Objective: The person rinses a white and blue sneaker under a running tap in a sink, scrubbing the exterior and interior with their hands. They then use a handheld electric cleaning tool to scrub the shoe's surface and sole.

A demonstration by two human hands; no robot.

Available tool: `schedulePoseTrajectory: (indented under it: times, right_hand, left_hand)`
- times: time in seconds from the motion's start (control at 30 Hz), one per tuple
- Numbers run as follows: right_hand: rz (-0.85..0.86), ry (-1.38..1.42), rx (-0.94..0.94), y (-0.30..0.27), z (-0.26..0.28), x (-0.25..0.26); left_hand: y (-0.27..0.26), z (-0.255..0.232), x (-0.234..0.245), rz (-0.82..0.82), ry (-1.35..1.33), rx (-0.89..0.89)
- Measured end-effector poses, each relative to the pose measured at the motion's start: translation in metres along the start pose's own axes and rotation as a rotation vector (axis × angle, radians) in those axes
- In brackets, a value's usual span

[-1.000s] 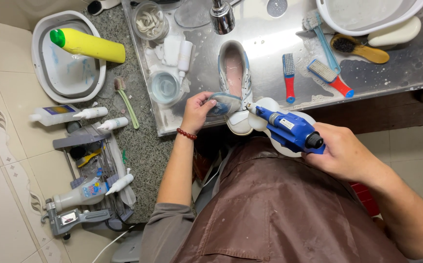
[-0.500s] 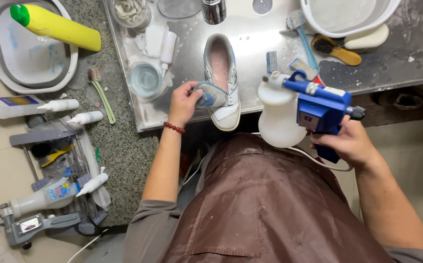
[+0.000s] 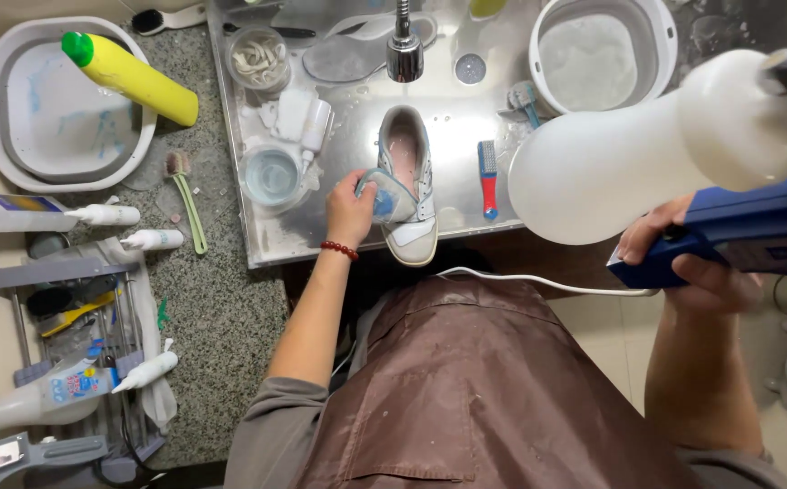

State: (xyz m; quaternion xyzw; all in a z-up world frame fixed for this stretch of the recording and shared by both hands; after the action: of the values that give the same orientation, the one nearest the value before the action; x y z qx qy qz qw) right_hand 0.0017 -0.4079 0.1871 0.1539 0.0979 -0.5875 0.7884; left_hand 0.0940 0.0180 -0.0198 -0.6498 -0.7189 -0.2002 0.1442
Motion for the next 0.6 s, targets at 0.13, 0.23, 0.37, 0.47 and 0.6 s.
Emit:
schedulePoseTrajectory:
  times: [0.13, 0.23, 0.37, 0.47, 0.6]
  right_hand:
    - [-0.010, 0.047, 0.149, -0.016, 0.016, -0.001]
    - [0.015, 0.147, 0.164, -0.023, 0.014, 0.010]
    - [0.035, 0.159, 0.174, -0.028, 0.006, 0.002]
    - [0.001, 0.074, 0.162, -0.034, -0.004, -0.023]
    - [-0.099, -0.268, 0.026, -0.038, -0.038, -0.061]
  left_hand:
    - [0.001, -0.011, 0.003, -0.029, 0.080, -0.080]
    - [0.000, -0.025, 0.004, 0.011, 0.153, -0.016]
    - [-0.010, -0.116, 0.001, -0.094, 0.270, -0.301]
    - [-0.034, -0.184, -0.061, 0.273, -0.462, -0.280]
    - [-0.067, -0.232, -0.123, 0.539, -1.764, 0.250]
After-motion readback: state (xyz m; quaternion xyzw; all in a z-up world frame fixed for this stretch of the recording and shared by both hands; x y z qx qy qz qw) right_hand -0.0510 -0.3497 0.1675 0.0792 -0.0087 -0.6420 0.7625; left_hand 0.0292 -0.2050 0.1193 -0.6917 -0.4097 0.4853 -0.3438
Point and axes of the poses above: each hand's wrist, its own y-axis towards the middle knuckle, its own x-axis out of the back of the hand, z = x × y, the point moved 10 cm from there along y, towards the middle knuckle, and after that the axes turned 9 degrees about -x, right-handed, at the moved point
